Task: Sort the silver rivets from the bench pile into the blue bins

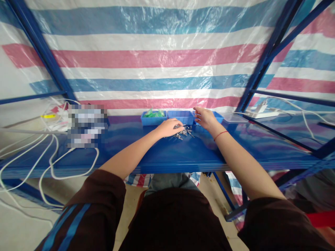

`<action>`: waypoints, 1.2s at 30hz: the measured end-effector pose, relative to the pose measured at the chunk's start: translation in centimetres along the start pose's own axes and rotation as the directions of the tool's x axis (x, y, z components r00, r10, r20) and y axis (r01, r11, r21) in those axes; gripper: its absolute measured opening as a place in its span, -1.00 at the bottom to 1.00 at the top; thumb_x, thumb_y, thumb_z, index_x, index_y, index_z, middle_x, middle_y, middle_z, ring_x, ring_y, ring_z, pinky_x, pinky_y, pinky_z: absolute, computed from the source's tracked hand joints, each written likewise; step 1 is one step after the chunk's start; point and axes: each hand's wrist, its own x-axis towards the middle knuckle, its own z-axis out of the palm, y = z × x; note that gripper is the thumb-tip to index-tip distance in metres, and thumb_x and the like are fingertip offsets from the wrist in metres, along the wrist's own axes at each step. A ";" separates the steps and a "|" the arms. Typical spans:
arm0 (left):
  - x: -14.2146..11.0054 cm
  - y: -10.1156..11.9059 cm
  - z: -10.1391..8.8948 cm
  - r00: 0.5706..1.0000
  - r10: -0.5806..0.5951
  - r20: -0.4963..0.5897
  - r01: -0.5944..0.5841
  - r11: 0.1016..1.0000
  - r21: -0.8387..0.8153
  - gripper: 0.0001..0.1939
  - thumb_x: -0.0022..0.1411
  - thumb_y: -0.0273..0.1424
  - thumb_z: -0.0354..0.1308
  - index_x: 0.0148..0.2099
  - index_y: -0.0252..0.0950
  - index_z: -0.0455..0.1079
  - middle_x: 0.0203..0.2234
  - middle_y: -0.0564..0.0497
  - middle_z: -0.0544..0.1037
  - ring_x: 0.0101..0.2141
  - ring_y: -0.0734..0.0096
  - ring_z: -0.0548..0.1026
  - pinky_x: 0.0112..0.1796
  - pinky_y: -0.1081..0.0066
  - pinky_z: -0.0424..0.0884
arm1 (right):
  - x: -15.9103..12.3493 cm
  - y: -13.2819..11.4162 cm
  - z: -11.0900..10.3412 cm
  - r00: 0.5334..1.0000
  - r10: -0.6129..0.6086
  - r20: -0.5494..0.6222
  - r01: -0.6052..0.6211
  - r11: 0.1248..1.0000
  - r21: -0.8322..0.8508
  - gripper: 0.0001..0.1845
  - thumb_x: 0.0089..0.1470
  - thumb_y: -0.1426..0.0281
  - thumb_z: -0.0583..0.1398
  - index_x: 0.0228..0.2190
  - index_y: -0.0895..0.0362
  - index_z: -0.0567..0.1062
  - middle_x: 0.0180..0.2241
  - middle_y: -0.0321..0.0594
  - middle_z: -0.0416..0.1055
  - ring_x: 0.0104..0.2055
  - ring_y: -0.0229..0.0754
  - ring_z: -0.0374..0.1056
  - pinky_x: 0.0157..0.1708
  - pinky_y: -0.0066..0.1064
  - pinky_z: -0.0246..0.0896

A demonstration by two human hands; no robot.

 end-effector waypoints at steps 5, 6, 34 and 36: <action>-0.4 0.6 -0.5 0.983 0.002 0.184 -0.014 0.998 0.063 -0.59 0.12 -0.05 0.16 -0.09 -0.17 0.50 -0.06 -0.06 0.46 -0.03 0.18 0.40 0.07 0.18 0.22 | 0.1 -0.7 -0.8 0.984 0.151 -0.092 -0.142 0.985 0.097 -0.75 0.19 0.22 0.05 -0.39 0.12 0.38 -0.53 -0.34 0.24 -0.61 -0.39 0.10 -0.67 -0.55 0.00; -0.4 0.6 -0.4 0.980 0.007 0.199 -0.019 0.998 0.062 -0.61 0.11 -0.07 0.17 -0.09 -0.16 0.50 -0.05 -0.05 0.46 -0.03 0.18 0.40 0.08 0.17 0.22 | 0.0 -0.8 -0.8 0.986 0.150 -0.070 -0.144 0.986 0.086 -0.75 0.19 0.22 0.04 -0.39 0.12 0.38 -0.54 -0.33 0.23 -0.61 -0.38 0.10 -0.67 -0.54 0.00; -0.2 1.4 0.3 0.970 0.147 0.195 -0.211 0.907 0.364 -0.79 0.31 -0.35 0.01 -0.16 -0.23 0.46 -0.16 -0.07 0.42 -0.15 0.23 0.33 -0.21 0.33 0.24 | -0.1 1.5 0.9 0.860 -0.142 0.490 0.411 0.763 -0.499 -0.79 -0.04 0.31 0.15 -0.54 0.18 0.49 -0.67 -0.34 0.26 -0.60 -0.33 0.13 -0.59 -0.44 0.03; -0.1 1.3 0.1 0.964 0.141 0.224 -0.212 0.918 0.334 -0.81 0.28 -0.34 0.05 -0.17 -0.20 0.48 -0.17 -0.04 0.44 -0.16 0.25 0.34 -0.20 0.34 0.24 | 0.0 1.6 0.8 0.854 -0.154 0.497 0.425 0.756 -0.497 -0.78 -0.05 0.30 0.14 -0.53 0.18 0.49 -0.67 -0.34 0.26 -0.60 -0.33 0.13 -0.60 -0.44 0.03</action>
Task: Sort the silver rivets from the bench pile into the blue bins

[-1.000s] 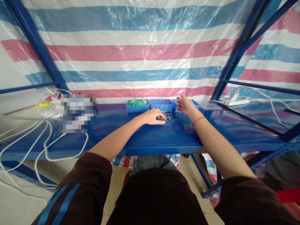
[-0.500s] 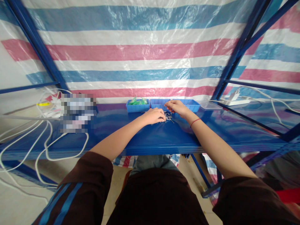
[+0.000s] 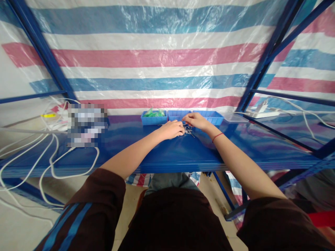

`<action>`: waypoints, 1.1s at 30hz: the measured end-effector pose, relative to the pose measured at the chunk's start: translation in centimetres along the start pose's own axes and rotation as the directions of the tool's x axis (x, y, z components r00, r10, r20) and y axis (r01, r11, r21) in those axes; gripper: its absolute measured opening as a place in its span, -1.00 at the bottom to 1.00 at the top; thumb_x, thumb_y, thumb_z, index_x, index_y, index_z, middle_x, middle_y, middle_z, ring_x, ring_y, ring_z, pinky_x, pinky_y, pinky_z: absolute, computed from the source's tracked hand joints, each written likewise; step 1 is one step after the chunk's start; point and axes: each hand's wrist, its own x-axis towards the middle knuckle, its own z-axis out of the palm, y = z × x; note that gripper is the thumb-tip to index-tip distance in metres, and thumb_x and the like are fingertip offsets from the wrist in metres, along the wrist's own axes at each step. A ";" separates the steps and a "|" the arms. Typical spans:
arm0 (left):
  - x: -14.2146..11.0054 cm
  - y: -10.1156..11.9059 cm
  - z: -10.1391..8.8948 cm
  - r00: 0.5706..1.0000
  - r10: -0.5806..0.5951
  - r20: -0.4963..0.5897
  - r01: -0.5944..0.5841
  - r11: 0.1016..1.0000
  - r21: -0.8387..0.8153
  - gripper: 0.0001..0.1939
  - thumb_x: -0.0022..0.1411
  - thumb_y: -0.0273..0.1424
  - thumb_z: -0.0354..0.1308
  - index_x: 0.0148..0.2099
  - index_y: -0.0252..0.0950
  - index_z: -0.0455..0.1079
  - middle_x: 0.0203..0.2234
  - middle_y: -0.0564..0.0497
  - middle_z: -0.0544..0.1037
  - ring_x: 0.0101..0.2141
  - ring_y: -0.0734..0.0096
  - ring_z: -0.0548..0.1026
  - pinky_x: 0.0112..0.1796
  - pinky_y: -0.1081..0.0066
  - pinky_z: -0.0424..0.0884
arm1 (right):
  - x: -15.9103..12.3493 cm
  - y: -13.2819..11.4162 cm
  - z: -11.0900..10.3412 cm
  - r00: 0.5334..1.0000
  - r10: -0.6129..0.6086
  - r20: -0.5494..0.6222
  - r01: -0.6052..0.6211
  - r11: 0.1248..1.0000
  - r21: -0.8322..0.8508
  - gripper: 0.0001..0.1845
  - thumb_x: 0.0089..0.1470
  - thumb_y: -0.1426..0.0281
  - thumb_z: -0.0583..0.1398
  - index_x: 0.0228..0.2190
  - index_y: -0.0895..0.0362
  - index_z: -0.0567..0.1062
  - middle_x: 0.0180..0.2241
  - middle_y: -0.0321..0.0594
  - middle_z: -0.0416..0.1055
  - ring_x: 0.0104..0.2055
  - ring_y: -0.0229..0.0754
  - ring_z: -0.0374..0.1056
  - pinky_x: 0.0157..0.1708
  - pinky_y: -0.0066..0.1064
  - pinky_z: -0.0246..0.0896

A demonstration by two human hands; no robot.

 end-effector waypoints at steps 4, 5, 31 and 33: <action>0.1 0.2 0.3 1.000 0.007 -0.027 -0.006 0.999 0.037 -0.83 0.27 -0.37 0.05 -0.23 -0.24 0.48 -0.22 -0.06 0.45 -0.17 0.24 0.34 -0.19 0.33 0.23 | 0.1 0.3 0.1 0.999 -0.035 0.012 0.035 0.999 -0.003 -0.77 -0.07 0.27 0.15 -0.57 0.17 0.48 -0.66 -0.32 0.28 -0.58 -0.32 0.15 -0.59 -0.46 0.05; 0.1 0.3 0.5 0.999 0.000 -0.053 0.002 0.999 0.041 -0.83 0.28 -0.37 0.04 -0.24 -0.25 0.47 -0.22 -0.07 0.44 -0.16 0.23 0.34 -0.19 0.32 0.23 | 0.1 0.3 0.1 0.999 -0.036 0.015 0.036 0.999 -0.005 -0.77 -0.08 0.27 0.15 -0.58 0.17 0.47 -0.65 -0.32 0.29 -0.58 -0.32 0.16 -0.59 -0.46 0.05; 1.5 -1.6 1.5 0.818 -0.438 -0.372 0.079 0.727 -0.682 -0.82 0.33 -0.41 -0.11 -0.21 -0.33 0.31 -0.27 -0.05 0.49 -0.19 0.36 0.42 -0.10 0.37 0.32 | -0.8 -1.8 0.1 0.967 -0.224 -0.123 0.236 0.968 0.087 -0.75 -0.10 0.27 0.27 -0.38 0.16 0.59 -0.38 -0.16 0.52 -0.44 -0.25 0.31 -0.38 -0.32 0.22; 1.5 -1.6 1.5 0.825 -0.438 -0.356 0.084 0.719 -0.690 -0.81 0.33 -0.41 -0.11 -0.21 -0.33 0.31 -0.26 -0.04 0.48 -0.18 0.37 0.42 -0.10 0.38 0.31 | -0.8 -1.7 0.1 0.962 -0.245 -0.120 0.256 0.963 0.085 -0.77 -0.10 0.27 0.27 -0.39 0.15 0.59 -0.37 -0.16 0.52 -0.43 -0.24 0.32 -0.35 -0.31 0.23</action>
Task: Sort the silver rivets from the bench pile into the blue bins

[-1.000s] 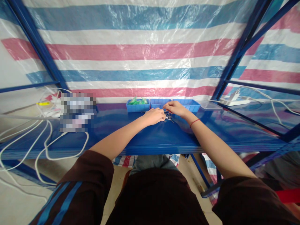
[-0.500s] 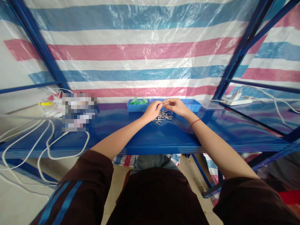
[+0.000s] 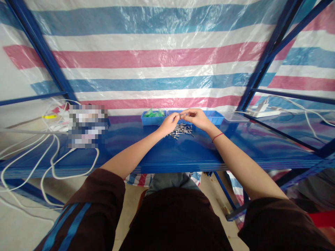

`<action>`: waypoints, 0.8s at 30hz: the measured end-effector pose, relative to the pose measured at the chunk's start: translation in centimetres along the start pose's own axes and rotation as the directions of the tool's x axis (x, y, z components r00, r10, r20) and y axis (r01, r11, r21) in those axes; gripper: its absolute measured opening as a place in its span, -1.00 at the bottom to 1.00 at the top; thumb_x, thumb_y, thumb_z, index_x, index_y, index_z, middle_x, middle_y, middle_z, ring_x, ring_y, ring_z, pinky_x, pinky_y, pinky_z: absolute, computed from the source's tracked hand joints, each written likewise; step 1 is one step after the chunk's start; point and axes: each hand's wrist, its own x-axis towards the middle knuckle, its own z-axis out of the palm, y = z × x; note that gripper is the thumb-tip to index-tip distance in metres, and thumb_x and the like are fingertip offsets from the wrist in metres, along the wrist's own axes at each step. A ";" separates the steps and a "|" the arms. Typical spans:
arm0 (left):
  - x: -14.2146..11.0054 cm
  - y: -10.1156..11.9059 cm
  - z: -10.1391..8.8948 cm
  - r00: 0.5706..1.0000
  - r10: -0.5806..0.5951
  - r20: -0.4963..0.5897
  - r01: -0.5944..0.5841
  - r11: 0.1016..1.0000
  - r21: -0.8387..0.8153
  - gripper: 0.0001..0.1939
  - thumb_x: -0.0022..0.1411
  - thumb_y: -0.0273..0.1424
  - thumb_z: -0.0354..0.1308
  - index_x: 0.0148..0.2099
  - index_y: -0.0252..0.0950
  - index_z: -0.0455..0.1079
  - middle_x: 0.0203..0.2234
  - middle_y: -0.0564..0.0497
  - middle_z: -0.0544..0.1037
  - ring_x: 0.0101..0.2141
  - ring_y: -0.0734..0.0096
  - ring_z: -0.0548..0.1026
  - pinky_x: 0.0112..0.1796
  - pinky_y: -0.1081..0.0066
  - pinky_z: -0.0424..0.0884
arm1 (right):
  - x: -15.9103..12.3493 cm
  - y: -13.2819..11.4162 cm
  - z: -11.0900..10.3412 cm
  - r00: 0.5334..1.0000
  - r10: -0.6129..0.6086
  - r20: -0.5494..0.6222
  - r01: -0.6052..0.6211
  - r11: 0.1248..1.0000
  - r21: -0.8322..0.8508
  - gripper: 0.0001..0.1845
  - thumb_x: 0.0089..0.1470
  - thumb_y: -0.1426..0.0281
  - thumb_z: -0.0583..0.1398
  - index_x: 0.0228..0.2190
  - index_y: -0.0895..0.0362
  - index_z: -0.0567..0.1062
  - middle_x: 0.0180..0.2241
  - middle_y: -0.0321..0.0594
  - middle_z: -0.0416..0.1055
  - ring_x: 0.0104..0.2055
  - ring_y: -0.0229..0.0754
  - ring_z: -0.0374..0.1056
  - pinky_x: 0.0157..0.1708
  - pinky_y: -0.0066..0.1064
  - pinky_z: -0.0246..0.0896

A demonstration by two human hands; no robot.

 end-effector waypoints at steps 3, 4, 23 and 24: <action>0.0 0.1 0.0 1.000 -0.027 0.017 0.027 1.000 -0.001 -0.81 0.34 -0.41 -0.11 -0.20 -0.34 0.32 -0.28 -0.02 0.48 -0.20 0.38 0.42 -0.11 0.39 0.31 | 0.0 0.2 0.0 1.000 -0.024 0.010 0.024 1.000 0.012 -0.78 -0.09 0.27 0.27 -0.39 0.14 0.59 -0.36 -0.16 0.53 -0.39 -0.22 0.34 -0.30 -0.29 0.24; 0.0 0.2 0.0 0.999 -0.036 0.022 0.036 0.999 -0.001 -0.81 0.33 -0.41 -0.11 -0.20 -0.34 0.32 -0.29 -0.01 0.48 -0.21 0.38 0.42 -0.11 0.39 0.30 | 0.0 0.3 0.0 1.000 -0.028 0.013 0.028 0.999 0.016 -0.79 -0.09 0.27 0.27 -0.40 0.14 0.59 -0.37 -0.16 0.53 -0.39 -0.22 0.34 -0.30 -0.29 0.24; 0.0 -0.2 -0.5 0.994 -0.015 -0.112 -0.002 0.989 -0.147 -0.93 0.19 -0.44 0.11 -0.28 -0.32 0.28 -0.32 -0.01 0.46 -0.25 0.42 0.44 -0.15 0.40 0.35 | 0.4 0.8 0.3 0.996 -0.082 -0.034 0.082 0.997 -0.007 -0.75 -0.13 0.26 0.29 -0.42 0.19 0.55 -0.49 -0.24 0.45 -0.49 -0.30 0.22 -0.42 -0.39 0.15; 0.0 -0.1 -0.5 0.991 -0.017 -0.130 0.000 0.991 -0.132 -0.94 0.19 -0.45 0.11 -0.28 -0.31 0.28 -0.33 0.00 0.45 -0.26 0.43 0.44 -0.16 0.40 0.35 | 0.4 0.8 0.3 0.996 -0.080 -0.042 0.079 0.997 -0.018 -0.74 -0.13 0.26 0.28 -0.42 0.20 0.55 -0.51 -0.25 0.44 -0.50 -0.31 0.20 -0.44 -0.40 0.14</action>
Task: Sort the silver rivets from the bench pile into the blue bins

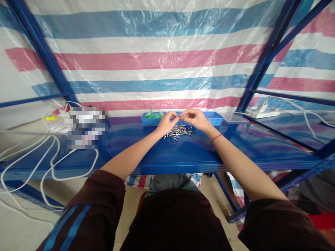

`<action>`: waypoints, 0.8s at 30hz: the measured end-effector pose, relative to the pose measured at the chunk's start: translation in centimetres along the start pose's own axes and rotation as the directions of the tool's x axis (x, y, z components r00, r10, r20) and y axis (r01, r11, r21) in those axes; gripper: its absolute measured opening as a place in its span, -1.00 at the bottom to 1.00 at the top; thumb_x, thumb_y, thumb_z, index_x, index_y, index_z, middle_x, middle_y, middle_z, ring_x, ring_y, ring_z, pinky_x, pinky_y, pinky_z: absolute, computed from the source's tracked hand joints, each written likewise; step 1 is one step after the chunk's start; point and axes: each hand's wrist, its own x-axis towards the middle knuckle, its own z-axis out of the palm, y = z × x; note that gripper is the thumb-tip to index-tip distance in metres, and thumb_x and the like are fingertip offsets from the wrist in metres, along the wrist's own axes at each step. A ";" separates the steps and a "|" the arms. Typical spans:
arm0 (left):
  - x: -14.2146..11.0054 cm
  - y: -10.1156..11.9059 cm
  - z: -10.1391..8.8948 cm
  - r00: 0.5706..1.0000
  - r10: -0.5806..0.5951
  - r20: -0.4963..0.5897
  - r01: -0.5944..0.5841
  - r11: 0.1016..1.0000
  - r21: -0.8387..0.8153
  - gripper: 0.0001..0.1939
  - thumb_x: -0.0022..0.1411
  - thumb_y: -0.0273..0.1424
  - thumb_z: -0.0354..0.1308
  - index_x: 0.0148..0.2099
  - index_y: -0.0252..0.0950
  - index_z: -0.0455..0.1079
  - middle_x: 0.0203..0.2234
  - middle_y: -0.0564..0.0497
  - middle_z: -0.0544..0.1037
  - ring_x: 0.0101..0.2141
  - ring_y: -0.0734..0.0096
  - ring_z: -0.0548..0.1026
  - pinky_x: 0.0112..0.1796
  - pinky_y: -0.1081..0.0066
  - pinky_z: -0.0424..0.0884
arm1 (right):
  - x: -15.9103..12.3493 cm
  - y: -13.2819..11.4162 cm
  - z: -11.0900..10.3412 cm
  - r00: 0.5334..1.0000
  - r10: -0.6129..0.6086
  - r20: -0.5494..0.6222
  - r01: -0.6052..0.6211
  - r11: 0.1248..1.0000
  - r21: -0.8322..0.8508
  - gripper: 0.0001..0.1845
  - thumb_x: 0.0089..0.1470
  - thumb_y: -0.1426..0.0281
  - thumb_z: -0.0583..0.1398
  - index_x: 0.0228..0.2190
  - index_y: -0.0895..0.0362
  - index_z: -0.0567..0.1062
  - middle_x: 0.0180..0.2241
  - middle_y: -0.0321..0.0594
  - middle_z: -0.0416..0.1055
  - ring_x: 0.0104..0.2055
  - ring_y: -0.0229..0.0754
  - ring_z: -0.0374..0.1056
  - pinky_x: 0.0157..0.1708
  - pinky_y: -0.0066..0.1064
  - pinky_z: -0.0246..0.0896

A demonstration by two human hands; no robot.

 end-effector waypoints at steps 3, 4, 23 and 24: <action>-0.1 0.2 -0.2 1.000 -0.003 -0.026 0.004 0.999 0.044 -0.94 0.17 -0.46 0.11 -0.30 -0.30 0.26 -0.35 0.02 0.45 -0.30 0.45 0.43 -0.17 0.41 0.35 | 0.0 0.0 -0.1 1.000 -0.011 -0.012 0.011 0.998 -0.059 -0.75 -0.12 0.27 0.27 -0.43 0.21 0.55 -0.51 -0.25 0.42 -0.51 -0.31 0.18 -0.45 -0.41 0.12; -0.1 0.2 -0.2 1.000 -0.003 -0.030 0.005 0.998 0.059 -0.93 0.17 -0.46 0.12 -0.30 -0.30 0.26 -0.35 0.02 0.45 -0.31 0.45 0.43 -0.17 0.40 0.35 | 0.0 0.0 -0.1 1.000 -0.022 -0.009 0.021 0.996 -0.092 -0.76 -0.11 0.28 0.27 -0.42 0.20 0.55 -0.50 -0.24 0.42 -0.50 -0.31 0.19 -0.44 -0.41 0.13; -0.6 1.4 -1.3 0.912 -0.036 0.409 -0.185 0.853 0.488 -0.78 0.24 -0.34 0.04 -0.16 -0.31 0.43 -0.22 -0.08 0.51 -0.18 0.31 0.47 -0.10 0.33 0.35 | 0.3 1.4 -2.8 0.578 0.771 -0.266 -0.528 0.602 0.599 -0.86 0.04 0.40 0.17 -0.49 0.12 0.28 -0.56 -0.38 0.25 -0.62 -0.40 0.12 -0.66 -0.56 0.01; -0.6 1.7 -1.6 0.889 -0.071 0.452 -0.203 0.825 0.528 -0.78 0.24 -0.35 0.02 -0.17 -0.29 0.45 -0.21 -0.07 0.52 -0.15 0.30 0.47 -0.09 0.32 0.34 | 0.4 1.5 -3.1 0.545 0.798 -0.257 -0.541 0.569 0.619 -0.85 0.07 0.37 0.15 -0.48 0.11 0.27 -0.56 -0.37 0.25 -0.63 -0.40 0.11 -0.67 -0.56 0.00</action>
